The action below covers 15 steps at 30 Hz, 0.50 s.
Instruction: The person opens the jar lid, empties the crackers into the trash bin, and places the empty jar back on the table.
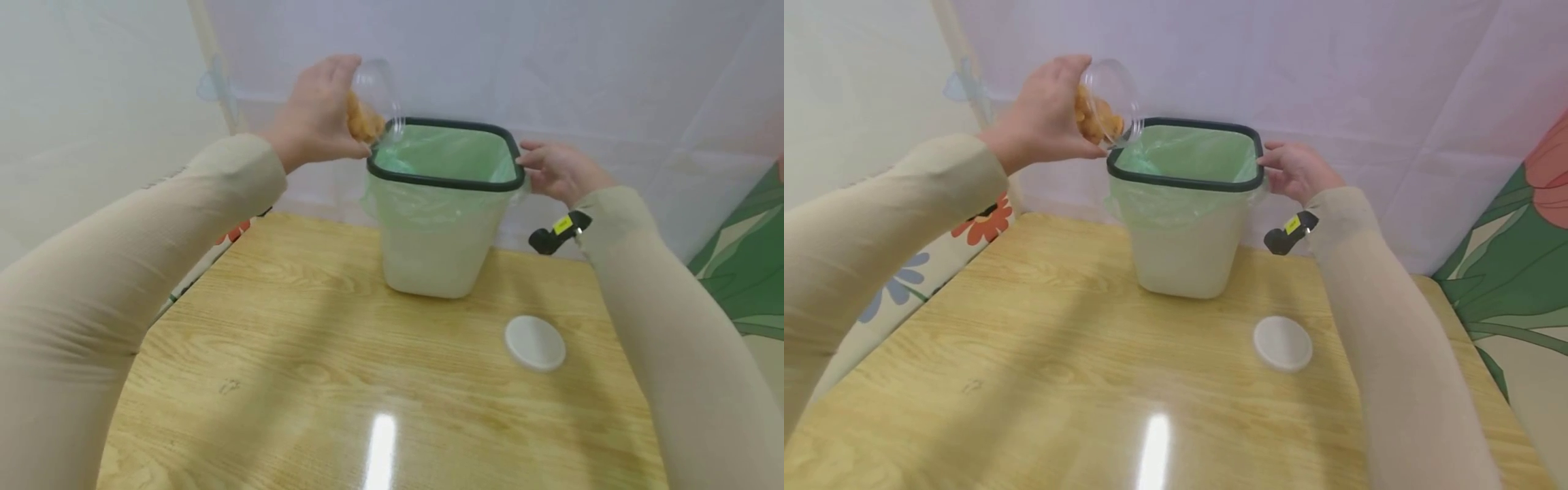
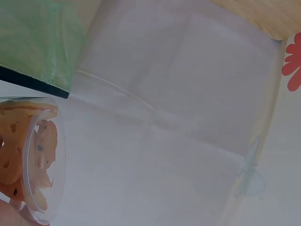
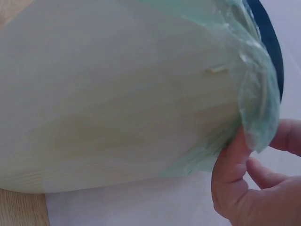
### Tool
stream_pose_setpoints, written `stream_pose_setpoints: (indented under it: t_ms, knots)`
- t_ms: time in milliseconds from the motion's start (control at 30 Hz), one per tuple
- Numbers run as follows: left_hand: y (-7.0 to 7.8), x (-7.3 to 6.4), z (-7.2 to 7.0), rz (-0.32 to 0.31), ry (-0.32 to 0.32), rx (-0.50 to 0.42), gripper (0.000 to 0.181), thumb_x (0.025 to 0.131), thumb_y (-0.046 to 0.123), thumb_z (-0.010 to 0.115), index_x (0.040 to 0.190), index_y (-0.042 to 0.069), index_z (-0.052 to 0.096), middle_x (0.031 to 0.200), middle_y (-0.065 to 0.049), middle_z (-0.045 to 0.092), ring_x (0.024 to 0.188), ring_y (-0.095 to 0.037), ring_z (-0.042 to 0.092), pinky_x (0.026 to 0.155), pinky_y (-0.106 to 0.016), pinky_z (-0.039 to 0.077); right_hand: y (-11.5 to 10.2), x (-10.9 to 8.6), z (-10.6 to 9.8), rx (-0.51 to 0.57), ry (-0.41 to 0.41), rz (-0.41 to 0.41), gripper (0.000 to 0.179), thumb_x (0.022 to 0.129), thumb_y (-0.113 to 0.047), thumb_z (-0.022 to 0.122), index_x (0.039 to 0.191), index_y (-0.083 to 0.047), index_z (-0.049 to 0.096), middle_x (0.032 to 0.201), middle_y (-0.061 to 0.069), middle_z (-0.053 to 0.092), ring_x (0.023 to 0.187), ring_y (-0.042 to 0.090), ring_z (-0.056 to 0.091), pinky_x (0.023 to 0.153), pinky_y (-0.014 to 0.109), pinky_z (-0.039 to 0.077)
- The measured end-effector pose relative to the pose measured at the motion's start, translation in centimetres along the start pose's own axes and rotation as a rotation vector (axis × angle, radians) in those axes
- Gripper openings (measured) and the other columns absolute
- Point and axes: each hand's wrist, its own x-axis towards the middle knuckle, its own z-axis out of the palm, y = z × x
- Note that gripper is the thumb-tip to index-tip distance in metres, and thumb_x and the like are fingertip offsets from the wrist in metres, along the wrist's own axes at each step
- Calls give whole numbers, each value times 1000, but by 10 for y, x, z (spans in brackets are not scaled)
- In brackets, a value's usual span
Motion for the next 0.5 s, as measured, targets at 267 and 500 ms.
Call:
stream_pose_setpoints:
  t_ms: [267,500]
  knots:
    - [9,4,2,104,-13,172,107,74,26,78,152,-2,10,153,-26,20,142,-40,15,117,-48,4,0,-3,3,-2,19,6,74,98,5,45,156,-31,17,160,-16,10,131,8,39,83,23,52]
    - [16,9,6,160,-15,268,104,74,24,77,150,-4,11,151,-27,21,141,-42,15,116,-52,3,0,-2,4,-7,30,9,75,98,6,45,156,-31,17,160,-15,10,106,9,55,79,23,54]
